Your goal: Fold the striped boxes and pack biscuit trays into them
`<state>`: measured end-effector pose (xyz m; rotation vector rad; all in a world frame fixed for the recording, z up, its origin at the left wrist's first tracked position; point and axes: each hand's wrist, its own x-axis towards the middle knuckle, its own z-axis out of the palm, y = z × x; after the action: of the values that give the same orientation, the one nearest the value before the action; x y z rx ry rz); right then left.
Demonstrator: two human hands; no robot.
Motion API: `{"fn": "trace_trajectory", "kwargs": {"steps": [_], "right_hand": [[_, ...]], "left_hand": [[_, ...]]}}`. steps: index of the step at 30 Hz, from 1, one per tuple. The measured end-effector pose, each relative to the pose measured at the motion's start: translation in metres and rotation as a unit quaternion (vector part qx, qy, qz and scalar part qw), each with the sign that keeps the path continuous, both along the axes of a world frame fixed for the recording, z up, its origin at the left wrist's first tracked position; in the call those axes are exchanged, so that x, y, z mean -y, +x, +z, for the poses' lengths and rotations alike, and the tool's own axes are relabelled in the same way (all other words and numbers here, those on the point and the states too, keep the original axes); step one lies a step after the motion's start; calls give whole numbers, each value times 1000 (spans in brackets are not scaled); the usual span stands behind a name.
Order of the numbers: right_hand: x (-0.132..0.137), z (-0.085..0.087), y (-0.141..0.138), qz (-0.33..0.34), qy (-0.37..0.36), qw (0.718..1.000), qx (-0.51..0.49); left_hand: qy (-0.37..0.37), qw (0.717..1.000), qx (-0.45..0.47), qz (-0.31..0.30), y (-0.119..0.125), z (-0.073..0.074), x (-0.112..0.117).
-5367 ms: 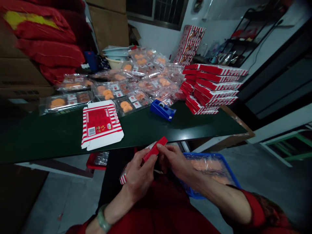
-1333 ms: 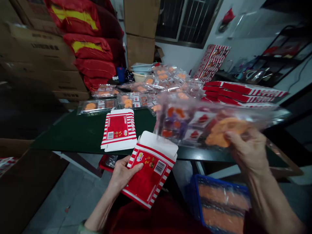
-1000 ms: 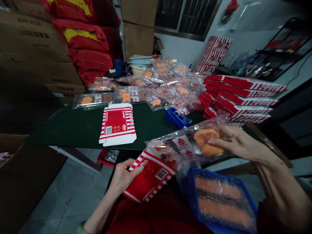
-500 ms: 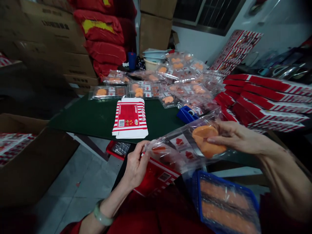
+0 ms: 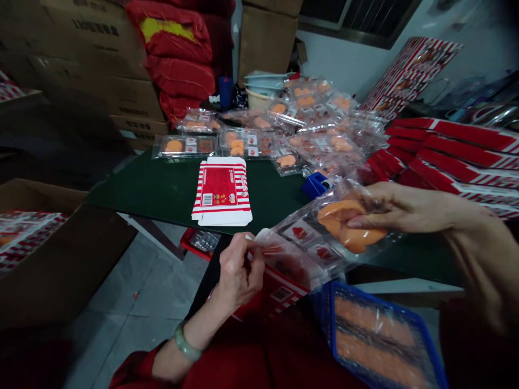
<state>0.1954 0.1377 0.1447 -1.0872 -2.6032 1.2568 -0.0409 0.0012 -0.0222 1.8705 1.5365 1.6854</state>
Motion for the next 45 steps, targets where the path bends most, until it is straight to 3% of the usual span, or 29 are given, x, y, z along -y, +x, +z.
{"fn": "trace_trajectory", "kwargs": {"steps": [3, 5, 7, 10, 13, 15, 17, 20, 24, 29, 32, 36, 39, 42, 43, 45], "right_hand": [[0, -7, -20, 16, -36, 999, -20], [11, -26, -38, 60, -46, 997, -35], [30, -54, -55, 77, -5, 997, -27], [56, -96, -71, -18, 83, 996, 21], [66, -117, -75, -168, 130, 972, -99], [64, -117, -72, -222, 197, 928, -223], [60, -109, -68, -198, 287, 899, -264], [57, -97, -64, -83, 347, 912, -205], [62, -96, -64, 69, 221, 968, -96], [67, -97, -69, 162, 83, 983, -5], [64, -94, -76, 180, 70, 979, 65], [66, -93, -90, 202, 108, 968, 101], [76, -95, -94, 158, 235, 953, 105], [88, -103, -82, 3, 396, 917, 38], [91, -108, -75, -54, 412, 909, -5], [95, -122, -62, -134, 377, 912, -89]], "left_hand": [[-23, 998, 36, -46, 1, 2, 5], [-45, 987, 144, -63, -3, 2, 6], [-127, 954, 245, -121, -13, 1, 4], [-302, 890, 252, -229, -32, -2, -4], [-344, 882, 255, -198, -42, -4, -11], [-324, 886, 296, -153, -38, -3, -12], [-308, 880, 336, -130, -29, -3, -10], [-300, 871, 368, -127, -16, -5, -3], [-321, 867, 359, -124, -10, -15, 10], [-262, 881, 365, -149, -9, -25, 21], [-196, 919, 314, -134, -9, -27, 23], [-192, 961, 162, -116, -15, -24, 22], [-175, 977, 94, -75, -22, -21, 18], [-138, 986, 88, 15, -31, -22, 16], [-128, 986, 95, 42, -33, -23, 16], [-118, 985, 106, 73, -37, -26, 17]]}}
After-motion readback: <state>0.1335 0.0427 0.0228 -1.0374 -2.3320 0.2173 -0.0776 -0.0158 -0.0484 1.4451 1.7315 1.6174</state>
